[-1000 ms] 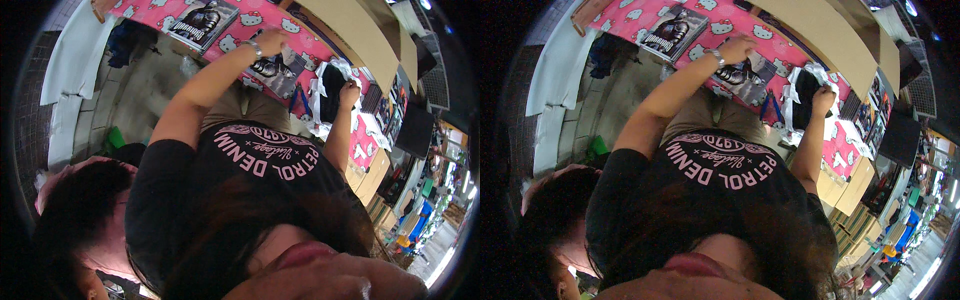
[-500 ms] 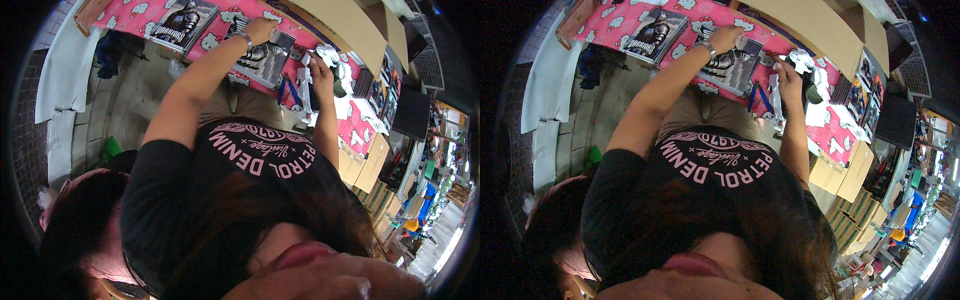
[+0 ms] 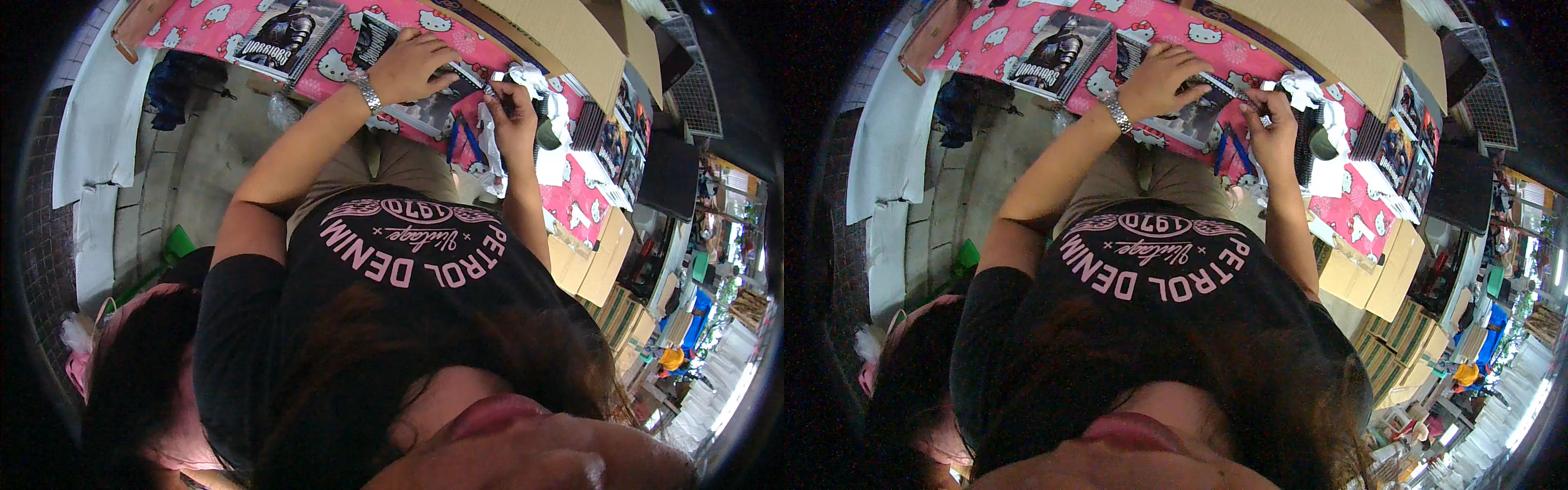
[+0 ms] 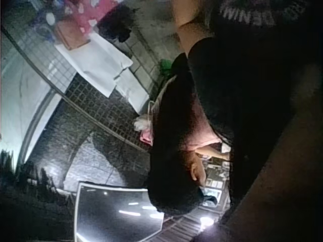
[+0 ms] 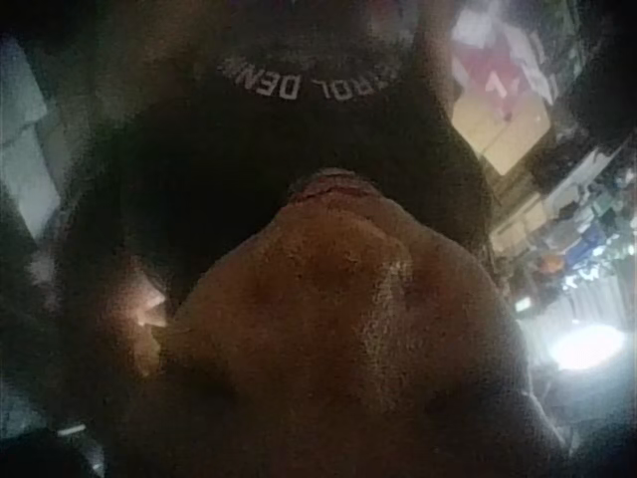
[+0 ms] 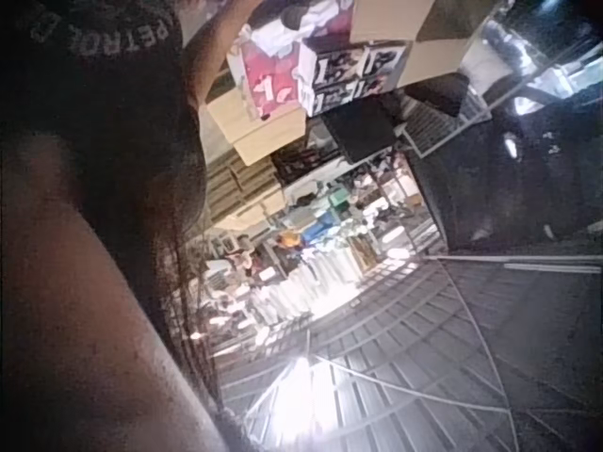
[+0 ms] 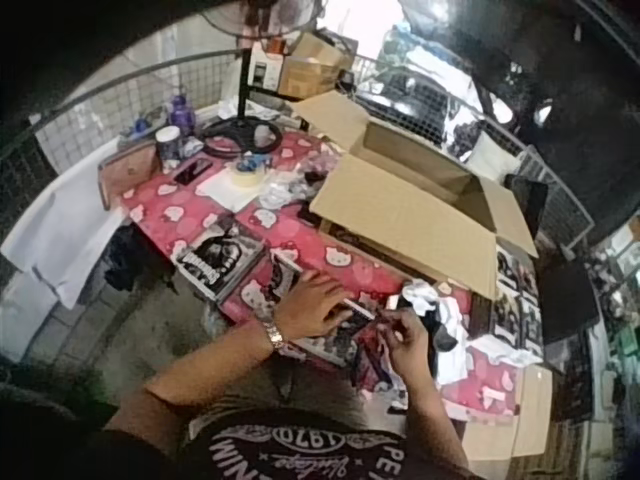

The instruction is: The person uses wire cutters to trim the spiral binding on notebooks and slides them into silver pouches.

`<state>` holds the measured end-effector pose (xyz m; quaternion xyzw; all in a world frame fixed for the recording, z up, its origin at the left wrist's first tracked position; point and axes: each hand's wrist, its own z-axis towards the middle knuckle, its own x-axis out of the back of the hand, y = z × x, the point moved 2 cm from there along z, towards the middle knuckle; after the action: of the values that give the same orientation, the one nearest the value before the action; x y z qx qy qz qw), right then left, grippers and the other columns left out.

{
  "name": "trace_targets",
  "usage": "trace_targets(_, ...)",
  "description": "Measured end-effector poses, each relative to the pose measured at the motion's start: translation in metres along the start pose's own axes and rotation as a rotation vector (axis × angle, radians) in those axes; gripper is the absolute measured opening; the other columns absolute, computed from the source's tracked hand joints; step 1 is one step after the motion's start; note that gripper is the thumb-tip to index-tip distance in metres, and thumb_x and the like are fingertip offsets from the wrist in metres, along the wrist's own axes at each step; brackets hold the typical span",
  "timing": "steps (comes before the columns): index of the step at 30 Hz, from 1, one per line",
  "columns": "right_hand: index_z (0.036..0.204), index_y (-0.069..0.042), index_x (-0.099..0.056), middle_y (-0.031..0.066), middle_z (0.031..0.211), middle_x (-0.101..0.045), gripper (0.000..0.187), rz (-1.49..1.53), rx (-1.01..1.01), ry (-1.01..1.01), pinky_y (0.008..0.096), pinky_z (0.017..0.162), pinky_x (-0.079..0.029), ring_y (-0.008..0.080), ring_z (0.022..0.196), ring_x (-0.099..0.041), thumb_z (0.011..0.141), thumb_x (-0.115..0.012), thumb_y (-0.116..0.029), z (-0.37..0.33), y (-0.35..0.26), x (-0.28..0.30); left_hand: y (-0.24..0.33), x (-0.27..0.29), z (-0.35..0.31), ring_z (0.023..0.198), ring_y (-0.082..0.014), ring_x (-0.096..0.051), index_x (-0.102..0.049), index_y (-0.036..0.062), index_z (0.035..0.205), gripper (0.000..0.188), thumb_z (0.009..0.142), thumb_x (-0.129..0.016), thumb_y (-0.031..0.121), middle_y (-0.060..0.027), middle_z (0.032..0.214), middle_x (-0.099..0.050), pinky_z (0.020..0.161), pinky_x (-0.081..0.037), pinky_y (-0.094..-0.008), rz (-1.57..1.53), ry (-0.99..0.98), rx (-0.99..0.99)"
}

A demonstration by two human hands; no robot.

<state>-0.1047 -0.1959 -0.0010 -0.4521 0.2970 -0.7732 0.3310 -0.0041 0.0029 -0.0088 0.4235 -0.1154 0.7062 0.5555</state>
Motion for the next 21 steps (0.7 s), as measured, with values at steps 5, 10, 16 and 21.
trace_targets(5,0.098,-0.002,-0.064,0.0079,0.087,-0.059,0.023,0.015,-0.034,0.030,0.0268,0.068,-0.047,0.0160,0.074,-0.059,0.077,-0.071,0.001,-0.004,0.003,-0.004,0.003,-0.001,0.000,0.099,-0.0207,-0.058,-0.065,0.0125,0.094,0.030,0.083,-0.064,0.040,-0.0033,0.095,-0.064,0.094,-0.034,-0.0395,0.011,0.059,0.018)
trace_targets(10,0.098,-0.002,-0.064,0.0090,0.087,-0.059,0.023,0.007,0.027,-0.073,0.0279,0.069,-0.048,0.0176,0.075,-0.060,0.076,-0.070,0.002,-0.008,-0.008,-0.002,0.002,-0.003,-0.004,0.099,-0.0205,-0.058,-0.064,0.0147,0.095,0.030,0.083,-0.064,0.043,-0.0029,0.094,-0.064,0.094,-0.034,-0.0411,0.023,0.075,0.024)
trace_targets(16,0.108,-0.004,-0.065,0.0085,0.091,-0.061,0.028,0.154,-0.278,-0.216,0.0272,0.073,-0.047,0.0177,0.077,-0.059,0.080,-0.068,-0.001,-0.009,-0.009,0.003,0.012,-0.001,-0.004,0.099,-0.0219,-0.058,-0.063,0.0136,0.102,0.025,0.084,-0.063,0.031,-0.0038,0.095,-0.064,0.094,-0.035,-0.0404,0.047,0.070,0.012)
trace_targets(21,0.118,-0.005,-0.060,0.0070,0.095,-0.060,0.036,-0.093,0.088,-0.231,0.0250,0.067,-0.048,0.0121,0.078,-0.056,0.083,-0.066,-0.001,0.001,-0.023,0.005,0.031,-0.009,-0.004,0.104,-0.0231,-0.056,-0.056,0.0176,0.118,0.039,0.079,-0.060,0.020,-0.0050,0.106,-0.062,0.097,-0.036,-0.0423,0.077,-0.046,-0.080)
